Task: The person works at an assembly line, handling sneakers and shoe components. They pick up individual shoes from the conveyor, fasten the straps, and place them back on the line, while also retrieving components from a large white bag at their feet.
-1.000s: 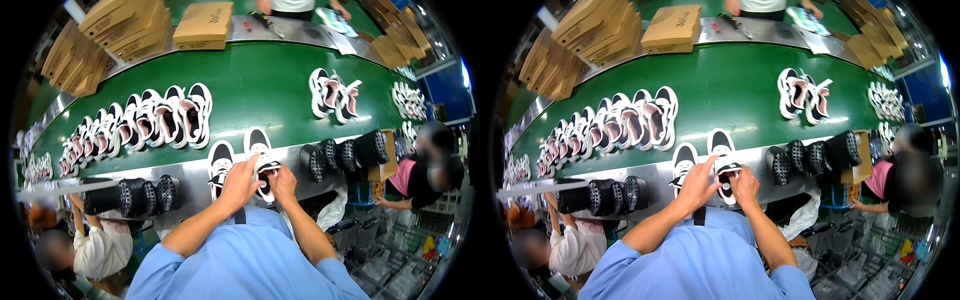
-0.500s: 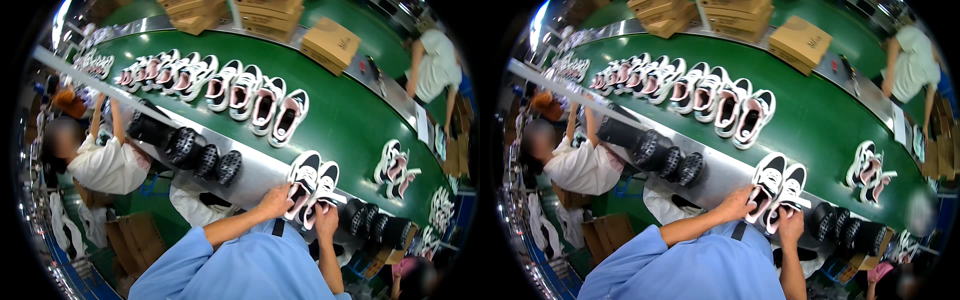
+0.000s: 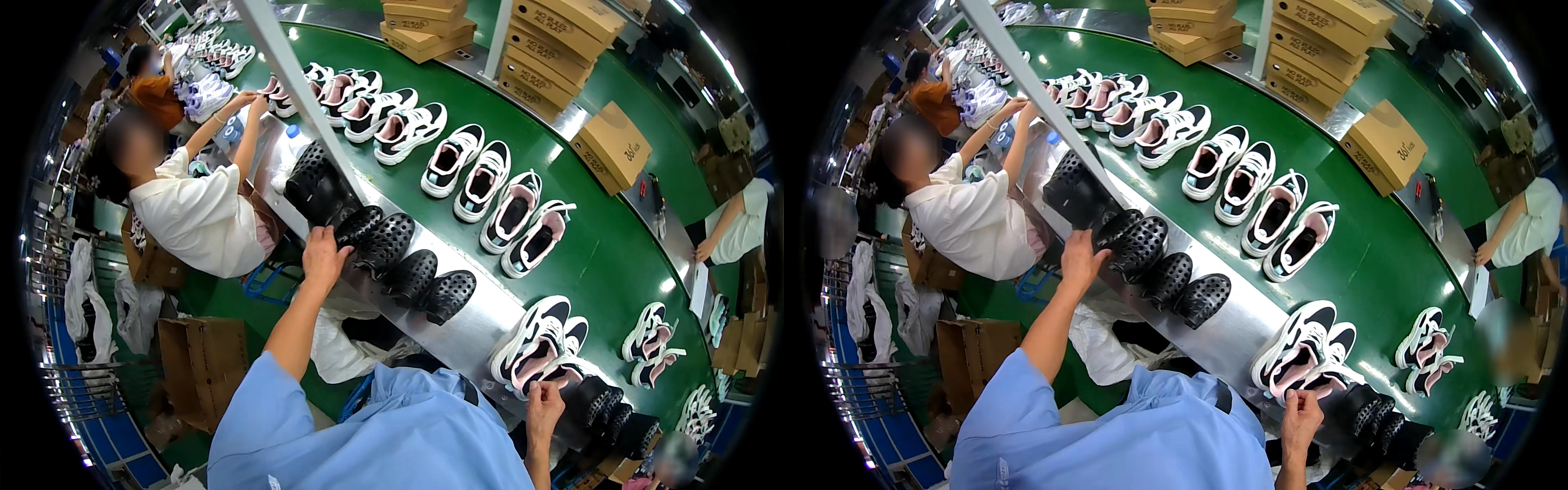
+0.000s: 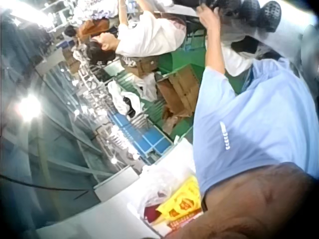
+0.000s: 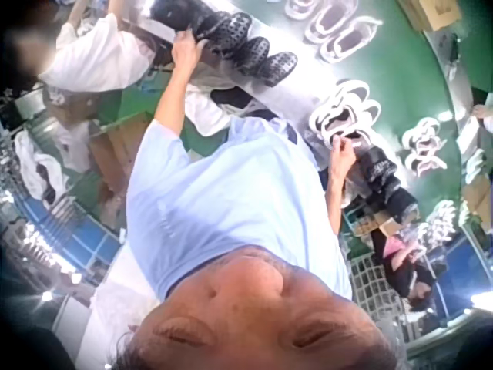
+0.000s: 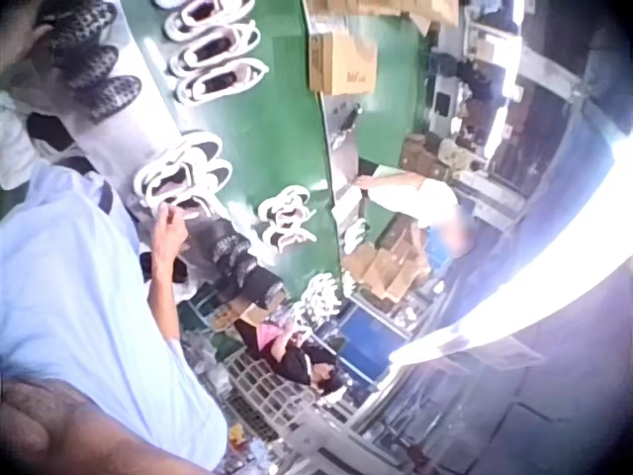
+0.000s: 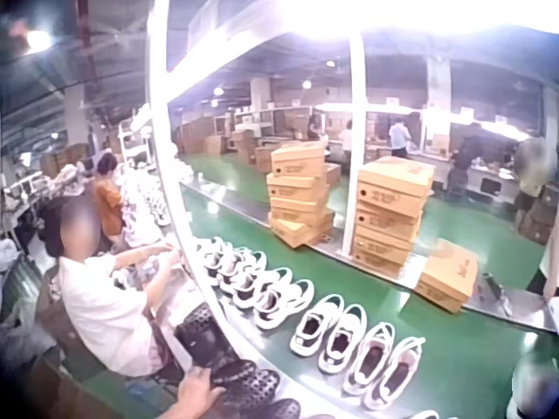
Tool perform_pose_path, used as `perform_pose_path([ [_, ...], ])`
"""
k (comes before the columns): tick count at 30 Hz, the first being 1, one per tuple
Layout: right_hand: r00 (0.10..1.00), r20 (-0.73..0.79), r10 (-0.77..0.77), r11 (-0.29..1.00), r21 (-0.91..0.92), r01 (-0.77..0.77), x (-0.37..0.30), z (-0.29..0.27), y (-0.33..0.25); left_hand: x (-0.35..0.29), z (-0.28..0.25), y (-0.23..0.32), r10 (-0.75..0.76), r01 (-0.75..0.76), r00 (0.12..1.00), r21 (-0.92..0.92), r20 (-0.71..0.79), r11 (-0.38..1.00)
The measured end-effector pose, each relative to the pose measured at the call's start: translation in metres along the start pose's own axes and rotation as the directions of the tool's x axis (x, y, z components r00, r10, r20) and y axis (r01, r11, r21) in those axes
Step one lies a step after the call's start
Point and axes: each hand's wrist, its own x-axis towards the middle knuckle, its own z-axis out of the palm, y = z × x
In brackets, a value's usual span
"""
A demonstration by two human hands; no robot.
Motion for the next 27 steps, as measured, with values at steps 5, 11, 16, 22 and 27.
perform_pose_path([
  [5,0.996,0.069,-0.048,0.997,-0.054,0.051,-0.009,0.015,-0.012,-0.009,-0.003,-0.033,-0.032,0.041,0.995,-0.097,0.093,0.994],
  [11,0.995,0.102,-0.015,0.995,0.095,0.005,-0.014,0.025,-0.041,-0.012,-0.142,0.055,-0.153,0.144,0.988,-0.389,0.006,0.910],
  [16,0.881,0.468,-0.072,0.681,0.668,-0.299,0.002,0.074,-0.128,-0.052,-0.145,0.170,0.351,-0.300,0.936,-0.570,-0.023,0.765],
  [22,0.754,0.654,0.056,0.456,0.655,-0.603,0.002,0.020,-0.110,-0.063,-0.112,0.252,0.485,0.114,0.793,-0.872,0.369,0.476],
  [27,0.905,0.402,0.137,0.881,0.368,-0.297,-0.022,-0.004,-0.085,-0.076,-0.051,0.325,0.682,0.388,0.493,-0.838,0.540,0.383],
])
